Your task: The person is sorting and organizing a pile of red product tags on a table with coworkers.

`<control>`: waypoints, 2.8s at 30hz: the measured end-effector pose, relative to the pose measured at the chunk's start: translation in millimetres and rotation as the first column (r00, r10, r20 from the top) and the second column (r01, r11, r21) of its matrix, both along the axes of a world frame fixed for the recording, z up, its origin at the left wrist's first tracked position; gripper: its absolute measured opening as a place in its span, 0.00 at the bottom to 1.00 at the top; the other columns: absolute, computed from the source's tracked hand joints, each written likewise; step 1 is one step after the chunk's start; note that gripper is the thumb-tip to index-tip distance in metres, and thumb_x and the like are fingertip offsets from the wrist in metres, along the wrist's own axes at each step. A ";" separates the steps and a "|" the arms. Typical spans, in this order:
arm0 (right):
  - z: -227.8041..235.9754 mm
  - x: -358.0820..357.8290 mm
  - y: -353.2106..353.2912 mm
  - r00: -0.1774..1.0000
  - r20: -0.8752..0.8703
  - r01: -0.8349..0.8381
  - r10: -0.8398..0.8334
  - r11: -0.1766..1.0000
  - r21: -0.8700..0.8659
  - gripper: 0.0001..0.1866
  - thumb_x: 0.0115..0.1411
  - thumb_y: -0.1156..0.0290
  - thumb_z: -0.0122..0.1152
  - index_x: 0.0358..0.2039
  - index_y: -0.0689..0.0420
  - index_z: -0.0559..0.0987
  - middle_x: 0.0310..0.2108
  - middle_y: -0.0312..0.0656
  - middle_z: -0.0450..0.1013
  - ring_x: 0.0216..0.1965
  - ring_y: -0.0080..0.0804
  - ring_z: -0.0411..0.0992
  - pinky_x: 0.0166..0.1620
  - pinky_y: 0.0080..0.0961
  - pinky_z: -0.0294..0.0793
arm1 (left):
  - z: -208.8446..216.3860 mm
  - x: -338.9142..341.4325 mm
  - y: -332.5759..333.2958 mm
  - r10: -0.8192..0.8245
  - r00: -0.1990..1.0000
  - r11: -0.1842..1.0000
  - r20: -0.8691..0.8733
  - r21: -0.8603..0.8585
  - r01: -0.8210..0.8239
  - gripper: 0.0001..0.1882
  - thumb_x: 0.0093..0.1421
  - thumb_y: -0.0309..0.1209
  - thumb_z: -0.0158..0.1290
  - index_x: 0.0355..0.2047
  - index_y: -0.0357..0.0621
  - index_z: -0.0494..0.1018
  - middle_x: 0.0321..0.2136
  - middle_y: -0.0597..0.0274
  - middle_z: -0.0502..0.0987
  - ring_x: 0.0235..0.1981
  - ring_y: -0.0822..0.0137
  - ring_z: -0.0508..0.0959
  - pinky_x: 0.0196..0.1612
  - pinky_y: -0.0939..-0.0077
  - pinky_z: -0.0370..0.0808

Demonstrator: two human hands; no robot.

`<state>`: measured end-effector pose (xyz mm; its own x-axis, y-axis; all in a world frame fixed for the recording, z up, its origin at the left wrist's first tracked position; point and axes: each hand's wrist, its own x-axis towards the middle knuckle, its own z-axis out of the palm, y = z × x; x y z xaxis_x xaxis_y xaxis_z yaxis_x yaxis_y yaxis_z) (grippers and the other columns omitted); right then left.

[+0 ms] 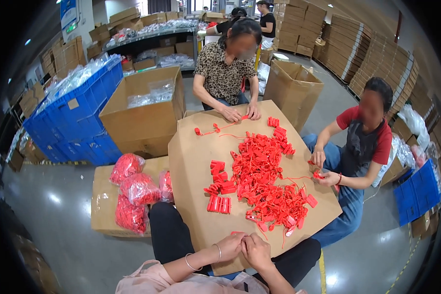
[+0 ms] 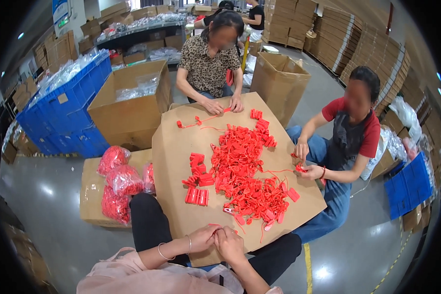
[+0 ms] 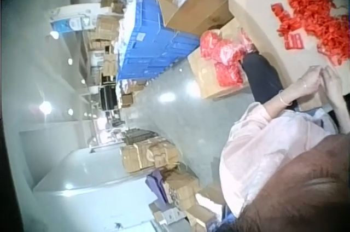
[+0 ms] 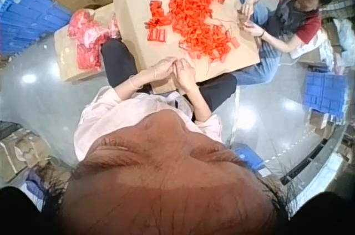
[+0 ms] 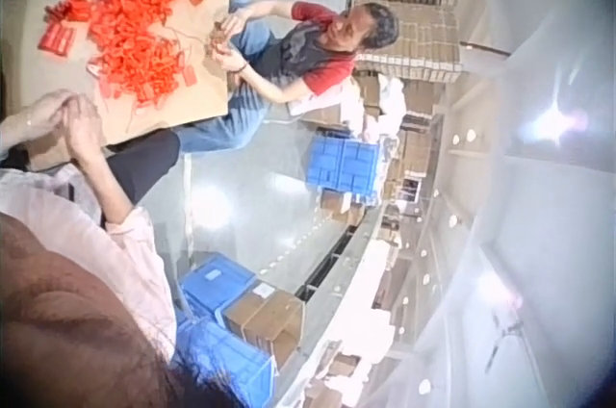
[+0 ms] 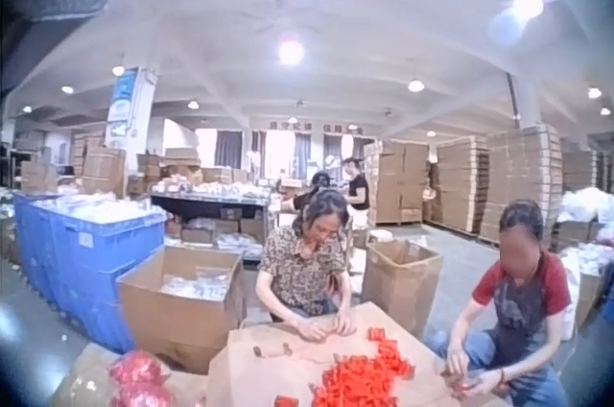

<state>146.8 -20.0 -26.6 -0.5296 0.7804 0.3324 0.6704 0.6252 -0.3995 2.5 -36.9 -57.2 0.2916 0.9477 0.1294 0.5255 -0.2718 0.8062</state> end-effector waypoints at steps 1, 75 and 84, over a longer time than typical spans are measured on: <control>0.5 0.7 1.0 1.000 0.000 0.023 -0.023 1.000 0.007 0.06 0.47 0.70 0.60 0.25 0.56 0.74 0.24 0.40 0.67 0.20 0.36 0.69 0.24 0.30 0.69 | 3.9 -0.8 1.7 -0.018 0.999 0.996 0.026 -0.082 0.020 0.16 0.53 0.22 0.42 0.44 0.35 0.63 0.37 0.46 0.70 0.40 0.51 0.72 0.44 0.66 0.69; -11.6 31.1 -15.0 0.617 -0.681 -0.554 -0.394 0.396 -0.732 0.07 0.62 0.76 0.45 0.39 0.63 0.70 0.32 0.39 0.72 0.33 0.23 0.72 0.38 0.18 0.71 | 4.1 -22.0 -7.5 0.107 0.814 0.611 0.571 -0.684 0.400 0.11 0.58 0.31 0.51 0.39 0.39 0.74 0.30 0.66 0.75 0.28 0.77 0.73 0.34 0.84 0.70; -16.3 28.2 0.1 0.557 -0.711 -0.561 -0.429 0.436 -0.703 0.07 0.61 0.76 0.45 0.38 0.64 0.69 0.33 0.40 0.72 0.33 0.22 0.72 0.37 0.18 0.72 | 1.6 -27.5 -2.3 0.078 0.869 0.624 0.489 -0.704 0.340 0.10 0.56 0.32 0.53 0.35 0.39 0.75 0.27 0.68 0.75 0.26 0.79 0.72 0.33 0.86 0.69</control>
<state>175.0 -19.9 -42.9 -0.5299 0.8306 -0.1714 -0.2220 -0.3309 -0.9172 -24.9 -39.2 -55.6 0.5294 0.7145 -0.4574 0.0741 0.4982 0.8639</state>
